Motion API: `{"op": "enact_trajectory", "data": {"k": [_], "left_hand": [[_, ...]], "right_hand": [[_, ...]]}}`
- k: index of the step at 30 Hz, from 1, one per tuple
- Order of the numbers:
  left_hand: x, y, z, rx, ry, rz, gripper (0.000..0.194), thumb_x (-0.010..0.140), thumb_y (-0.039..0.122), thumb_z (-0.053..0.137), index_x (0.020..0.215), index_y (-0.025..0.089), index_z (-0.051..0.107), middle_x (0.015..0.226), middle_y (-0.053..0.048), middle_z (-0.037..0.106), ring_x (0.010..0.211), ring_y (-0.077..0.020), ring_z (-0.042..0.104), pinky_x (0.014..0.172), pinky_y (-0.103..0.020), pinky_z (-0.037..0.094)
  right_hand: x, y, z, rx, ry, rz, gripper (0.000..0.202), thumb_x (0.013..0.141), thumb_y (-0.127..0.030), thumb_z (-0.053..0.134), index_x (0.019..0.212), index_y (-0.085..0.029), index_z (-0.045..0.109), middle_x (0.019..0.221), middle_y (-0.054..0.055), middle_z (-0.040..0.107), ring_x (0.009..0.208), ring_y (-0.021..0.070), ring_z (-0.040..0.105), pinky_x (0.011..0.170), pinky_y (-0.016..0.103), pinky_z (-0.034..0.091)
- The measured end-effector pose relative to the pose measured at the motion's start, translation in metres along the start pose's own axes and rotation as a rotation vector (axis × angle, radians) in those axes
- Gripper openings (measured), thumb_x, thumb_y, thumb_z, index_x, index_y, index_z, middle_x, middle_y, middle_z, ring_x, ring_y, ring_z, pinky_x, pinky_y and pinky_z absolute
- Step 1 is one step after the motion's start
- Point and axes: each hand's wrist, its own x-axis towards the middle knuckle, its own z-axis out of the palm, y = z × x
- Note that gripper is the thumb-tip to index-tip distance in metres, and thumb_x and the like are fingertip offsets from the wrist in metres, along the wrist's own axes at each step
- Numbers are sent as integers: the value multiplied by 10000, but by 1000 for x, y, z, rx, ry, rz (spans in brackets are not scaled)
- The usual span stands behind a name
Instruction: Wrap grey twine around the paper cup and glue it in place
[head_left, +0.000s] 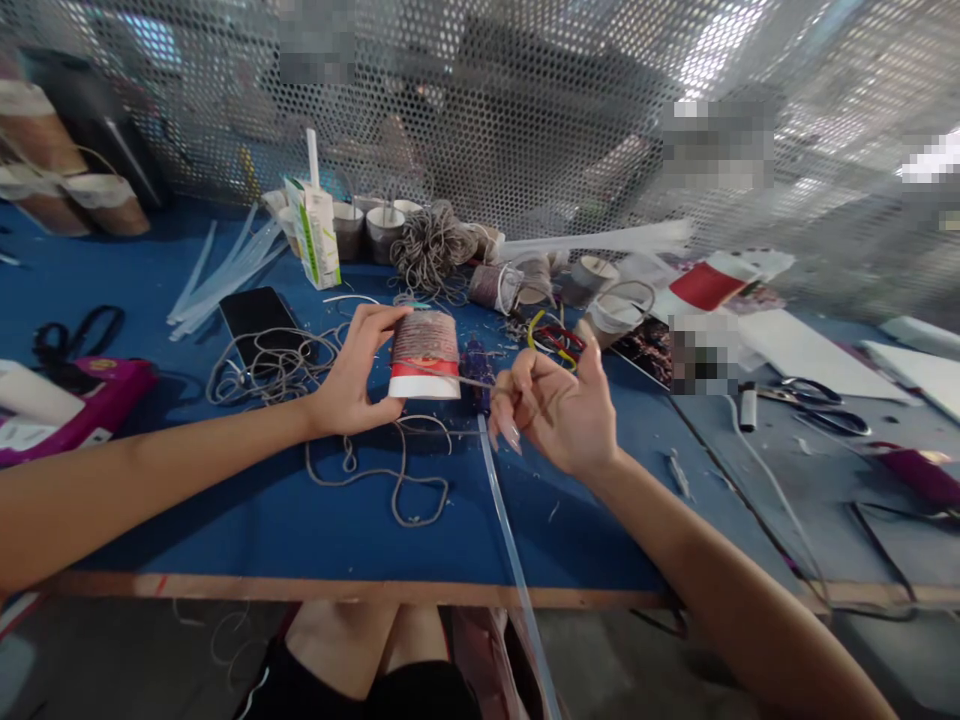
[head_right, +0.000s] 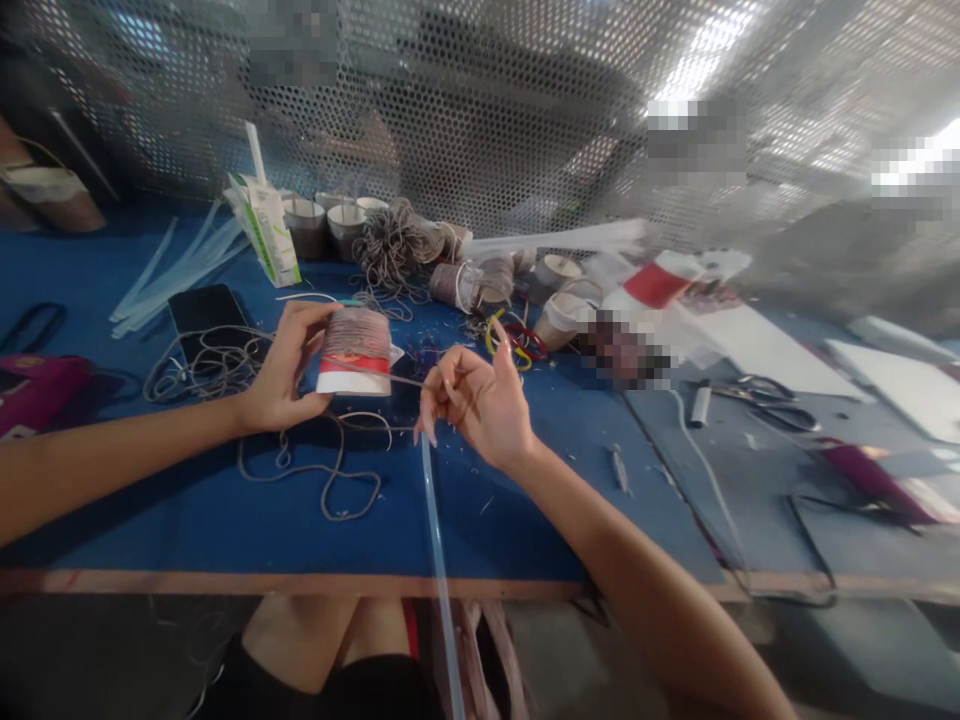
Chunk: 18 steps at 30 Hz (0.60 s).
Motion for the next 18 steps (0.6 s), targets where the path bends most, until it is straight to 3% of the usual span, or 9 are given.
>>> {"op": "enact_trajectory", "data": {"k": [5,8,10,12,15,18], "left_hand": [[0,-5,-2,-99,1,31,650,855,606,533,1414,299,407,1217,-121,459,1133,-277,564,976,-476,566],[2,-6,-1,-65,9,25,621,860,592,528,1392,292,418,1208,-116,488,1118,-274,572,967,-474,565],[2,-6,0,-2,-10,-13,595,857,552,548,1369,274,432,1206,-115,505,1116,-271,570,958,-471,568],[3,-4,1,89,-28,-71,594,831,509,597,1344,246,452,1186,-111,513,1108,-269,565,938,-470,574],[5,-1,3,212,-26,-88,676,754,494,701,1326,215,473,1142,-103,518,1092,-272,553,923,-469,573],[6,1,2,268,-41,-1,744,715,489,750,1344,215,465,1154,-104,520,1101,-277,537,939,-473,556]], "right_hand": [[5,12,-8,-165,177,-35,564,868,-764,396,705,-226,437,772,56,662,702,197,682,640,362,595],[3,16,-7,-316,336,-216,497,878,-699,459,735,-223,476,919,77,674,939,223,687,742,366,606],[-1,14,-3,-372,393,-338,434,882,-644,495,767,-226,482,982,84,672,963,218,670,753,357,603],[-6,11,3,-350,339,-355,361,894,-579,512,812,-231,461,1085,87,680,802,175,665,671,337,599],[-15,7,12,-243,109,-240,258,929,-477,508,875,-236,434,1319,95,620,535,80,562,497,290,549],[-21,10,16,-224,-108,-149,232,952,-446,508,913,-228,441,1416,119,561,499,43,520,492,272,544]]}}
